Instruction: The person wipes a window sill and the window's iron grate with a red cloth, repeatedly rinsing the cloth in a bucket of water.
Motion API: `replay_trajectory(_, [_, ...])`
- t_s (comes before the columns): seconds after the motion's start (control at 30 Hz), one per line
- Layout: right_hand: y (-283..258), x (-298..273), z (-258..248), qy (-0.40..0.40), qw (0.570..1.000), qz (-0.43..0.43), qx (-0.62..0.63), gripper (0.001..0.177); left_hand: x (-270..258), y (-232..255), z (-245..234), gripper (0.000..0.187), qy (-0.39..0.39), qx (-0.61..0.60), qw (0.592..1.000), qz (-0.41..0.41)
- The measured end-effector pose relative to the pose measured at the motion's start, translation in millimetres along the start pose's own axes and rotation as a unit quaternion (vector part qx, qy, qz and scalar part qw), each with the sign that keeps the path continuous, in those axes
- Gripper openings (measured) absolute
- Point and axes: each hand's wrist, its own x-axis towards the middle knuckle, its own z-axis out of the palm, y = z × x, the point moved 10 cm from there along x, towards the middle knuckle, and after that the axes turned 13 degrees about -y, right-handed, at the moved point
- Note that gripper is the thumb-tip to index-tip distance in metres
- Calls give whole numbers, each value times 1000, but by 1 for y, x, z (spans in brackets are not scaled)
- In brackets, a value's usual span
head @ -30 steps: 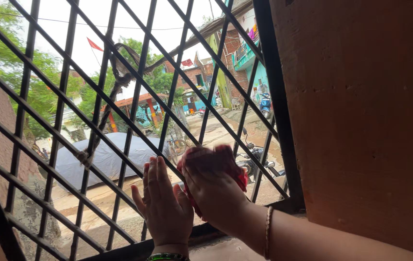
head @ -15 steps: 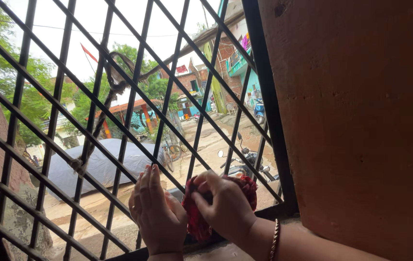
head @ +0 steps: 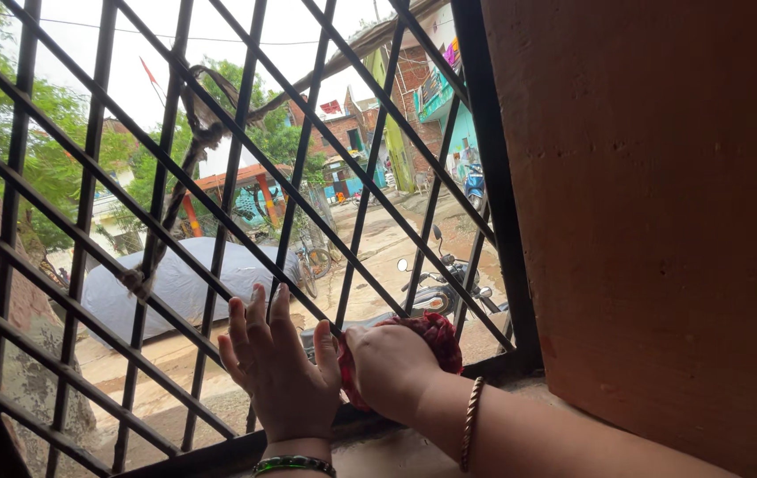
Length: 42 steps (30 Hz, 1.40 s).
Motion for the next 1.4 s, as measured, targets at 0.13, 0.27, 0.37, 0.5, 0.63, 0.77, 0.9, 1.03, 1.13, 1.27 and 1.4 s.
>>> replay_trajectory(0.13, [-4, -3, 17, -18, 996, 44, -80, 36, 0, -3, 4, 60, 1, 8, 1000, 5])
replay_trajectory(0.27, [-13, -7, 25, 29, 987, 21, -154, 38, 0, -4, 5, 65, -4, -10, 1000, 4])
replay_trajectory(0.37, [-21, -20, 14, 44, 981, -21, -190, 39, 1, 1, 6, 68, -6, 9, 1000, 21])
replay_trajectory(0.5, [-19, -50, 2, -64, 994, 2, -86, 29, 1, 3, 11, 68, -18, 49, 998, 23])
replay_trajectory(0.63, [2, -89, -100, 235, 933, -112, 249, 24, 4, 12, 17, 72, -40, 30, 997, 52])
replay_trajectory(0.77, [-4, -104, -142, 430, 898, -95, -18, 29, 4, 32, 30, 74, -93, 51, 990, 88])
replay_trajectory(0.9, [22, -63, -97, 296, 955, 12, 2, 35, 0, 42, 27, 74, -88, 45, 987, 124])
replay_trajectory(1.03, [41, -54, -64, 196, 976, 59, 72, 59, -2, 55, 31, 67, -105, 23, 979, 172])
replay_trajectory(1.13, [36, -49, -62, 212, 973, 75, -42, 33, -7, 65, 30, 64, -102, 4, 976, 191])
replay_trajectory(1.27, [49, -30, -64, 185, 975, 118, -42, 20, -10, 65, 32, 70, -111, 4, 976, 189])
replay_trajectory(1.4, [54, -37, -64, 175, 976, 131, 7, 27, -12, 66, 35, 68, -103, 57, 976, 182])
